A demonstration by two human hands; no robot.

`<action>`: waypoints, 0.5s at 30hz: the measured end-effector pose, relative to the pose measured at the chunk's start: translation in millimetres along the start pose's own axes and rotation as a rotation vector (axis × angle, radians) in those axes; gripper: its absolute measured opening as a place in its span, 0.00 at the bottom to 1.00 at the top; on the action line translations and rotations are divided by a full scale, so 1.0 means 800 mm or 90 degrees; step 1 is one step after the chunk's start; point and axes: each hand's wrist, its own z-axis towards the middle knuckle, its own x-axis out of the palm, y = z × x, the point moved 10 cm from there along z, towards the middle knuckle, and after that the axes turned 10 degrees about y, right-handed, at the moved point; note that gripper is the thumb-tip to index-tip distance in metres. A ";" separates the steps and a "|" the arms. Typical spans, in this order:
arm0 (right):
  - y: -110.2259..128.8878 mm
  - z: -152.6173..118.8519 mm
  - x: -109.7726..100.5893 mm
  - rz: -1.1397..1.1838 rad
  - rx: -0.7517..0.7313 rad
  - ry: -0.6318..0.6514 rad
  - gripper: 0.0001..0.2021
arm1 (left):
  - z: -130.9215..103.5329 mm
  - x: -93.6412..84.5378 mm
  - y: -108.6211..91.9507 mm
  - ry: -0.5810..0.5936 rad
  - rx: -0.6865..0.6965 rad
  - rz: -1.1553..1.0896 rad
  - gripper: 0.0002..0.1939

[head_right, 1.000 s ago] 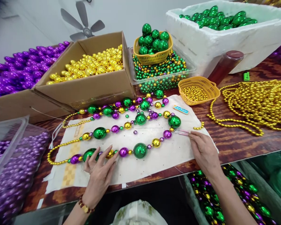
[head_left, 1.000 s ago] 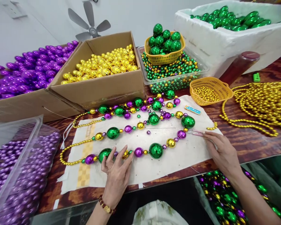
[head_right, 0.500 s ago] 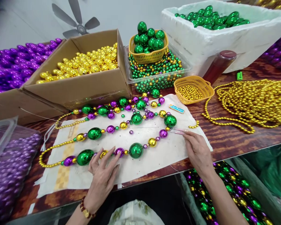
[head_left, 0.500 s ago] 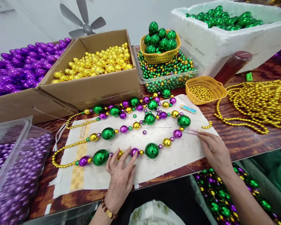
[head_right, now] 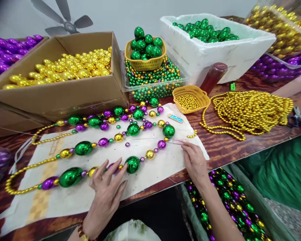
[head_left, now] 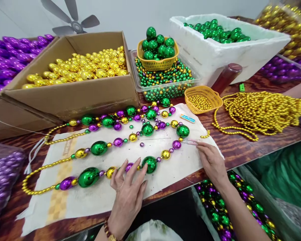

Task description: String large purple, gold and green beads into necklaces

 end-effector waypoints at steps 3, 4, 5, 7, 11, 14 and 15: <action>-0.001 0.000 0.000 0.004 0.002 -0.003 0.10 | 0.005 0.010 -0.009 0.028 0.026 0.012 0.29; -0.002 0.000 0.000 0.007 0.003 -0.004 0.10 | 0.006 0.011 -0.010 0.033 0.029 0.016 0.29; -0.004 -0.001 0.000 0.010 0.003 -0.005 0.10 | 0.007 0.012 -0.011 0.035 0.031 0.018 0.28; -0.005 -0.002 0.001 0.016 0.001 -0.010 0.11 | 0.012 0.009 -0.015 0.030 0.037 0.018 0.27; -0.008 -0.003 0.001 0.020 0.002 -0.013 0.11 | 0.035 0.005 -0.032 0.032 0.046 0.023 0.25; -0.008 -0.003 0.001 0.020 0.006 -0.011 0.11 | 0.057 0.009 -0.039 0.036 0.029 0.016 0.20; -0.008 -0.003 0.000 0.021 0.006 -0.010 0.11 | 0.063 0.013 -0.041 0.043 0.024 0.014 0.19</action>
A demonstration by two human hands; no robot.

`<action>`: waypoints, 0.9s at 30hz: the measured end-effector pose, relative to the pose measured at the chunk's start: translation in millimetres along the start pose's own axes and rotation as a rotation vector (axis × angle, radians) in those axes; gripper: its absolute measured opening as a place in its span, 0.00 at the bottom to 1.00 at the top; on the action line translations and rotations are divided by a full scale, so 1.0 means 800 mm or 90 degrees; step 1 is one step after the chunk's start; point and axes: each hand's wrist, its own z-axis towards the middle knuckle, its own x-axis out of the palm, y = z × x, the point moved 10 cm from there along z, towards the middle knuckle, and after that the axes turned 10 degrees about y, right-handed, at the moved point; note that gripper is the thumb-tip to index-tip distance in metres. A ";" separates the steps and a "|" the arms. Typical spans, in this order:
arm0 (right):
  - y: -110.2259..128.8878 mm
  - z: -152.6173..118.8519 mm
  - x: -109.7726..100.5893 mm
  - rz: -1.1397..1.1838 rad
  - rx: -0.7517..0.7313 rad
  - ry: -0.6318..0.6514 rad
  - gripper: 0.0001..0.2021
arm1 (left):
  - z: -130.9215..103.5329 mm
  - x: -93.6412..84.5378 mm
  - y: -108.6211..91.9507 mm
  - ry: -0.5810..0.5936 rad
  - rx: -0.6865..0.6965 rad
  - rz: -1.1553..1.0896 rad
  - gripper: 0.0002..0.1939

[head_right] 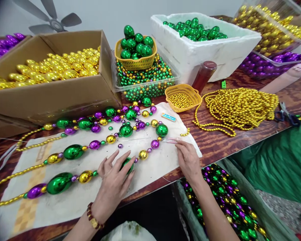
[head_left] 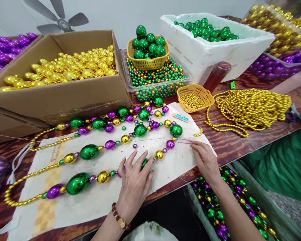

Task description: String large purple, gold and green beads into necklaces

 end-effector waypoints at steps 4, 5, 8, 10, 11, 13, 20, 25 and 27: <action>0.000 0.001 0.000 0.009 -0.002 0.000 0.11 | 0.014 0.013 -0.001 0.041 -0.008 0.005 0.15; 0.000 0.002 0.000 0.011 -0.003 -0.001 0.12 | 0.016 0.014 -0.001 0.046 -0.011 0.010 0.15; 0.000 0.004 0.000 0.015 0.001 -0.001 0.12 | 0.021 0.011 -0.005 0.058 -0.011 0.029 0.14; -0.001 0.004 0.000 0.017 0.006 0.000 0.12 | 0.028 0.009 -0.012 0.067 -0.001 0.038 0.14; -0.001 0.004 0.000 0.018 0.008 0.000 0.12 | 0.033 0.009 -0.017 0.072 0.005 0.042 0.15; 0.000 0.003 -0.002 0.020 0.008 -0.003 0.12 | 0.043 0.009 -0.026 0.083 0.018 0.047 0.16; -0.003 0.002 -0.001 0.025 0.006 -0.010 0.12 | 0.068 0.017 -0.038 0.112 0.008 0.097 0.17; -0.004 0.004 0.000 0.022 0.004 -0.014 0.12 | 0.070 0.028 -0.030 0.140 -0.012 0.144 0.16; -0.004 0.006 -0.002 0.025 0.003 -0.012 0.12 | 0.071 0.029 -0.027 0.143 -0.014 0.155 0.15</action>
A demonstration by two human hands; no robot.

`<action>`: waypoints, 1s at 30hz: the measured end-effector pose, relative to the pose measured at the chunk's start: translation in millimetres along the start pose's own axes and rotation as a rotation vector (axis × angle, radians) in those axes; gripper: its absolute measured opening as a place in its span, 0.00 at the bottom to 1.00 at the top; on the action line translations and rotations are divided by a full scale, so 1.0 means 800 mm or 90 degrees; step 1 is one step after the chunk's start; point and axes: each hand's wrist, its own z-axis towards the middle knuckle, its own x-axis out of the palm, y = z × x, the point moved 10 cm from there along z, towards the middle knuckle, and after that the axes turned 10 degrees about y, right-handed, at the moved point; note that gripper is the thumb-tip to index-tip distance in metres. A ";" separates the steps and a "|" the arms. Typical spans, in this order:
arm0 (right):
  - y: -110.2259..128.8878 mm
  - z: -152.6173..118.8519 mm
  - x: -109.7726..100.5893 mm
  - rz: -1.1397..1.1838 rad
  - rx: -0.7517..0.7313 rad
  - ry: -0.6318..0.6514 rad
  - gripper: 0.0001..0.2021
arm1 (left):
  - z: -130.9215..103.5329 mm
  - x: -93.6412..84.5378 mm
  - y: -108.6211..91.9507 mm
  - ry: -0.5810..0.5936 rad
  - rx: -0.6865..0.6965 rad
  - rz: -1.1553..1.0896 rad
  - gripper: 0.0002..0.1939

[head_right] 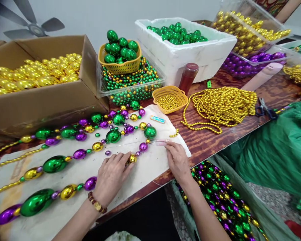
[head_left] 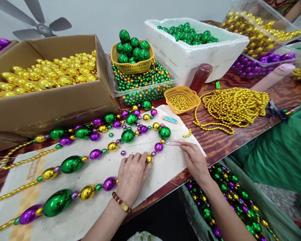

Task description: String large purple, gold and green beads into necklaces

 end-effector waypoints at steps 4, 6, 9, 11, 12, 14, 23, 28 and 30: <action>-0.005 0.011 -0.010 -0.036 0.014 -0.005 0.11 | 0.003 0.001 0.005 0.002 0.015 -0.006 0.15; -0.007 0.019 -0.014 -0.078 0.017 -0.005 0.11 | 0.004 0.001 0.008 0.007 0.027 -0.026 0.15; -0.011 0.033 -0.013 -0.116 0.009 0.025 0.10 | 0.002 0.002 0.014 0.028 0.042 -0.070 0.15; -0.013 0.039 -0.008 -0.127 0.004 0.051 0.09 | -0.001 0.001 0.017 0.042 0.045 -0.090 0.14; -0.014 0.042 -0.006 -0.132 0.003 0.062 0.09 | -0.003 0.001 0.019 0.048 0.044 -0.093 0.13; -0.016 0.044 -0.002 -0.139 0.004 0.075 0.08 | -0.006 0.002 0.021 0.057 0.042 -0.090 0.13; 0.007 0.035 0.003 -0.121 -0.005 0.059 0.09 | -0.009 0.005 0.020 0.061 0.031 -0.053 0.11; 0.021 0.026 0.011 -0.067 0.001 0.058 0.10 | -0.008 -0.004 0.012 0.043 0.037 -0.025 0.13; 0.022 0.023 0.012 -0.061 0.004 0.061 0.11 | -0.005 -0.006 0.007 0.034 0.038 -0.017 0.15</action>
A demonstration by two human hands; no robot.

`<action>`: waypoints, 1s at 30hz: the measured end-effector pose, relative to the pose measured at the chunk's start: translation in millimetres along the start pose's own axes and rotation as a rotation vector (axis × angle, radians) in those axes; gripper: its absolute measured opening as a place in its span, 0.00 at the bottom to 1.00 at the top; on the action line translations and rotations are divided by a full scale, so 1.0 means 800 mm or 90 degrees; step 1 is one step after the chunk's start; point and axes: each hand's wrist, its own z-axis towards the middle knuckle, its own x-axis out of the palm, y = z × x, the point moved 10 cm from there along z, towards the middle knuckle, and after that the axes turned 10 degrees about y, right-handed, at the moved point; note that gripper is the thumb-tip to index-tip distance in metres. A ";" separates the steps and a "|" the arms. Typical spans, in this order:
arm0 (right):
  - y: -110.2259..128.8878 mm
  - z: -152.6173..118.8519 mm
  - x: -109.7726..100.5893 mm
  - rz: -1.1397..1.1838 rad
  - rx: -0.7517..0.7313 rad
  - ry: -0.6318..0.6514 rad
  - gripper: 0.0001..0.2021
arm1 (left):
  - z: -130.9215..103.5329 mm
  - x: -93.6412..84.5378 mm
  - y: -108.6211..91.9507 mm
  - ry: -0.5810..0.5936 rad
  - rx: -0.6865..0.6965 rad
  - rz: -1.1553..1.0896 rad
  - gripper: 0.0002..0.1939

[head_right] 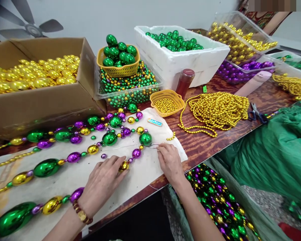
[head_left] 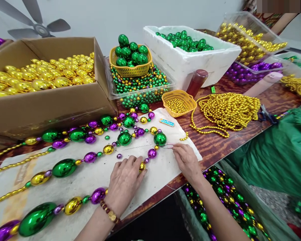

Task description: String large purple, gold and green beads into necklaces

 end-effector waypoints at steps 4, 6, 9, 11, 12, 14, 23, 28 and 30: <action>-0.009 -0.001 -0.006 -0.027 0.004 -0.008 0.11 | 0.008 0.001 -0.012 -0.009 0.003 0.014 0.16; -0.016 0.002 -0.010 -0.061 0.009 -0.009 0.10 | 0.012 0.005 -0.016 -0.001 0.004 0.016 0.14; -0.026 0.011 -0.010 -0.105 0.012 0.016 0.10 | 0.015 0.010 -0.014 0.017 0.001 -0.006 0.12; -0.030 0.016 -0.007 -0.125 0.012 0.042 0.09 | 0.014 0.013 -0.008 0.035 -0.004 -0.040 0.12; -0.032 0.017 -0.005 -0.136 0.012 0.054 0.09 | 0.013 0.014 -0.003 0.047 -0.008 -0.061 0.12; -0.032 0.019 -0.001 -0.156 0.013 0.068 0.10 | 0.010 0.015 0.006 0.068 -0.017 -0.095 0.12; -0.011 0.033 0.010 -0.281 -0.005 0.118 0.08 | 0.005 0.022 0.013 0.077 -0.023 -0.096 0.11; 0.005 0.044 0.015 -0.339 -0.046 0.152 0.07 | 0.002 0.021 0.009 0.034 -0.032 -0.046 0.09; 0.010 0.047 0.017 -0.350 -0.064 0.158 0.06 | 0.000 0.019 0.006 0.022 -0.036 -0.029 0.08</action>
